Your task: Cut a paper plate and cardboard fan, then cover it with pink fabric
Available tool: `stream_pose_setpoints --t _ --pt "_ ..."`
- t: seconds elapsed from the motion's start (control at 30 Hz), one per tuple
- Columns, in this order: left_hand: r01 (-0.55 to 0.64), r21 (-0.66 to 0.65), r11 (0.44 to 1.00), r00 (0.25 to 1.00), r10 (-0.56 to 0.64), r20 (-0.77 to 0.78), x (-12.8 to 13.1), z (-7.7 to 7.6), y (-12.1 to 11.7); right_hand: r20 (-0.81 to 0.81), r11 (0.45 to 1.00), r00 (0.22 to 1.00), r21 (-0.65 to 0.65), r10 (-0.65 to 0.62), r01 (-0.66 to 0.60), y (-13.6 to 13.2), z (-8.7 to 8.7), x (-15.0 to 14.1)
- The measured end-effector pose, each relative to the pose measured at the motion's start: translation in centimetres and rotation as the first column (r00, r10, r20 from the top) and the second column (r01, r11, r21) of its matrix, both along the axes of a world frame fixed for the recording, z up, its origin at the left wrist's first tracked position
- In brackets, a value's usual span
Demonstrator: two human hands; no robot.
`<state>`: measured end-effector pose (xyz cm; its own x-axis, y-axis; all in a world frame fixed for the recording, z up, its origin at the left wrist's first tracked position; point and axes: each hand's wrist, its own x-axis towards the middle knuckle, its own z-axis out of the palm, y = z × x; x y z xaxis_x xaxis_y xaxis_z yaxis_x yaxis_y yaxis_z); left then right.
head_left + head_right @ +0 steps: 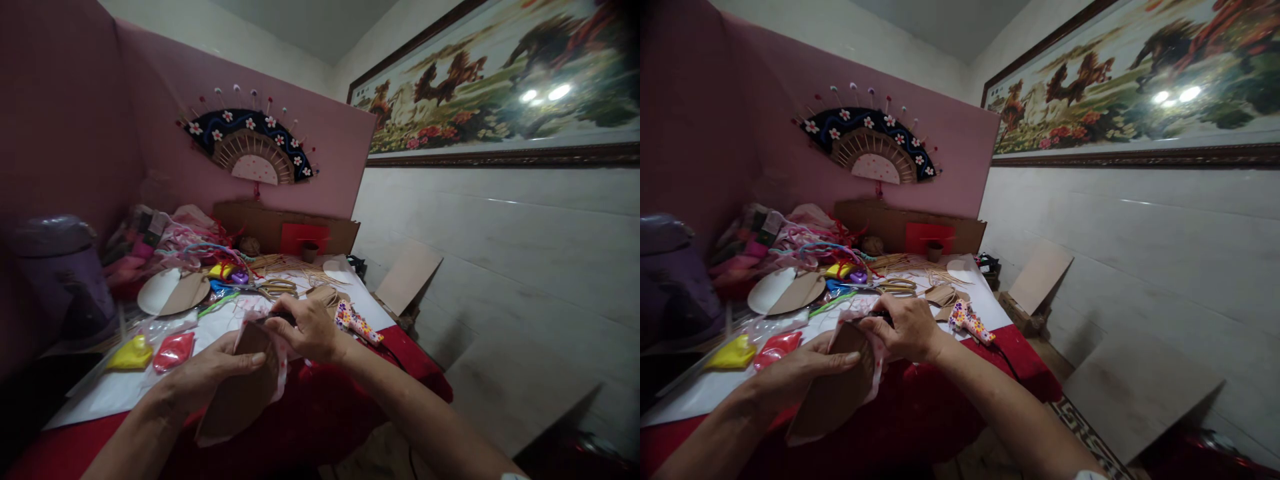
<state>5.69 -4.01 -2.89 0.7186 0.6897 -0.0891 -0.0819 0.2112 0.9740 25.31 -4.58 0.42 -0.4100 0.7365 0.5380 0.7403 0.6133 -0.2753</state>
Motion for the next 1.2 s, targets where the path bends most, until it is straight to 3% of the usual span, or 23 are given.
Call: stream_pose_setpoints --t 0.6,0.8,1.0,1.2 --pt "-0.001 -0.024 1.000 1.000 0.001 -0.002 0.0 -0.2 0.0 -0.018 0.999 1.000 0.044 -0.004 0.005 0.0 -0.9 -0.6" --pt "-0.016 -0.031 0.999 1.000 0.016 0.003 0.0 0.0 -0.2 -0.057 1.000 0.998 -0.004 0.021 -0.021 0.0 -0.8 -0.4" --pt "0.025 -0.024 0.999 0.999 -0.025 0.022 0.1 0.0 -0.2 0.008 1.000 1.000 0.018 0.007 -0.008 0.2 -0.5 -0.7" --pt "-0.025 -0.050 0.998 1.000 0.026 0.003 0.1 -0.2 0.0 -0.004 1.000 1.000 0.026 0.010 -0.010 0.3 -0.6 -0.7"
